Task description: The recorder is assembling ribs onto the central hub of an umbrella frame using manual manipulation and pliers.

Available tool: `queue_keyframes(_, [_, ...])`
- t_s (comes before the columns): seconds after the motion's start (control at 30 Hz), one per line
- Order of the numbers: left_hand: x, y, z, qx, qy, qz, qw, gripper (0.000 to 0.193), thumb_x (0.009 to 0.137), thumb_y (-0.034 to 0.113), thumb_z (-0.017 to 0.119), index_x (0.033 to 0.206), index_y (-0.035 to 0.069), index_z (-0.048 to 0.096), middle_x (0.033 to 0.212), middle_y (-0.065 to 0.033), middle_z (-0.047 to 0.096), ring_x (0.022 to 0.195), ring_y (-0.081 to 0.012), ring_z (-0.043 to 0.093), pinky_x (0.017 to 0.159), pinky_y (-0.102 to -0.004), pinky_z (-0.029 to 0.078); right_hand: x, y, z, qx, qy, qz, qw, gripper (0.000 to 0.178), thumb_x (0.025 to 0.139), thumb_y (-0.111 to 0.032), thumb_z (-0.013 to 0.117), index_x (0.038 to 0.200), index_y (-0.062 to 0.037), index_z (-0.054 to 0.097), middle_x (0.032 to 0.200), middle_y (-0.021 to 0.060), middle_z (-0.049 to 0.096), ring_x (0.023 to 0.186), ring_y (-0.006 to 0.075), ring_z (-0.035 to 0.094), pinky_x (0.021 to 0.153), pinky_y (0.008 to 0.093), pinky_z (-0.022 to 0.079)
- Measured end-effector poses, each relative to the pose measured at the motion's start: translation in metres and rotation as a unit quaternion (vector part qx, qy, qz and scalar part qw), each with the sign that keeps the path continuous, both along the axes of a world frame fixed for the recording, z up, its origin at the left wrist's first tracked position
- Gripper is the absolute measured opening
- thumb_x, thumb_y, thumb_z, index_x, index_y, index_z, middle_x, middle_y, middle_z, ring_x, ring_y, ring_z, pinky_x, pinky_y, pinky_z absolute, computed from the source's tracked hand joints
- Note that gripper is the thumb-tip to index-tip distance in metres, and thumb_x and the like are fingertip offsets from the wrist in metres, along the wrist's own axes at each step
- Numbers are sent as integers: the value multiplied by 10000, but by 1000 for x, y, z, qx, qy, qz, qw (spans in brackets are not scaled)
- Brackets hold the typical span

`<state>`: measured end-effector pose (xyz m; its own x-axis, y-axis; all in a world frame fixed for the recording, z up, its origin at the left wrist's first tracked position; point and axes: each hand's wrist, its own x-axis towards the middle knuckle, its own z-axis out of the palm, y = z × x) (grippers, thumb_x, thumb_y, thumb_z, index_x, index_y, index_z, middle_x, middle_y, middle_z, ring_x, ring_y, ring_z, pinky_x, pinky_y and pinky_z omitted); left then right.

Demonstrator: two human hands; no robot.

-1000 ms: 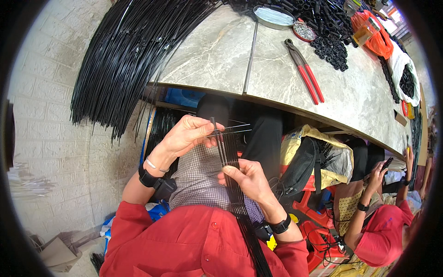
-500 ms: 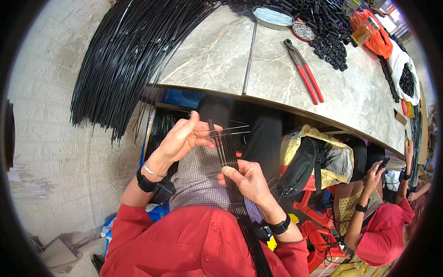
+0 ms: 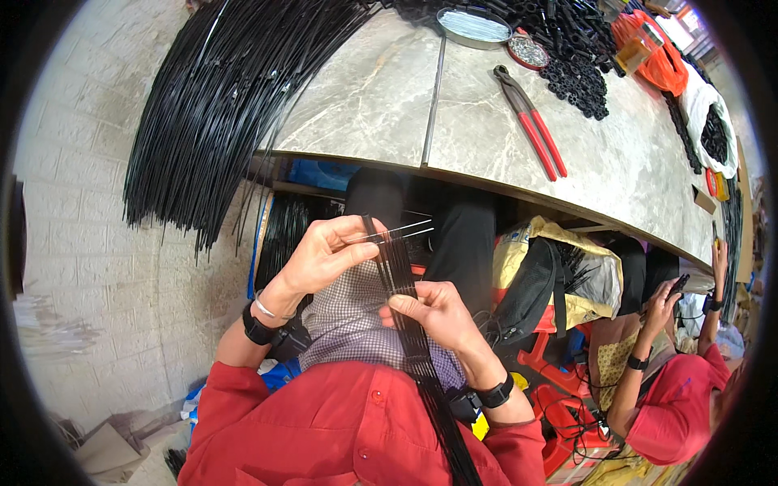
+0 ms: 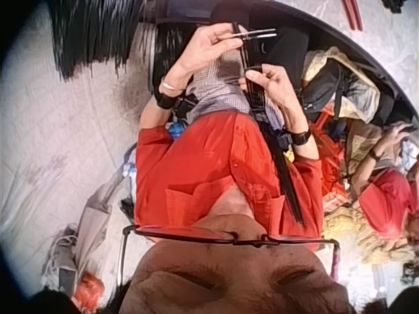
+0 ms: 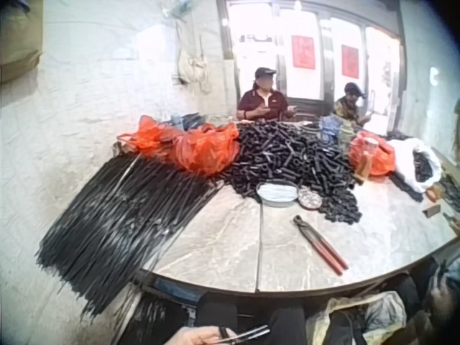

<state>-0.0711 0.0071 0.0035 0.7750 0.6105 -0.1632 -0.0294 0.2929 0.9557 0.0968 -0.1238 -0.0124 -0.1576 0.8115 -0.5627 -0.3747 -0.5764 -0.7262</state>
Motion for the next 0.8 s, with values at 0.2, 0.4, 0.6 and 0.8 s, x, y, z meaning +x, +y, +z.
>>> queue_keyframes(0.2, [-1,-3,-2,-3,-3,5,1000,220,887,13,543,1099,-46,558,1021,-94,628,949,-133,598,825,-275,494,-3,-3,1,1,2,-5,1000,158,883,-109,608,907,40,652,798,106,679,724,159,662,677,272,549])
queue_keyframes(0.4, [1,-4,-4,-58,-28,34,997,230,886,14,549,1113,-21,556,1052,-88,619,988,-138,585,877,-286,470,-7,-4,1,19,-33,-21,999,163,891,-111,600,911,45,647,803,94,676,723,143,653,660,255,537])
queue_keyframes(0.6, [-3,1,-6,-3,17,39,999,255,860,41,603,1108,-17,590,1039,-71,634,990,-131,589,900,-279,461,-9,-4,-1,22,-36,-26,999,164,896,-113,595,906,43,645,798,89,674,723,142,650,660,257,534])
queue_keyframes(0.8, [-2,-4,-5,-25,3,72,997,268,846,51,627,1100,-33,612,994,-69,650,937,-129,607,863,-268,477,-5,-2,-4,34,-29,-7,999,161,885,-107,603,901,44,657,799,100,679,719,153,655,660,267,539])
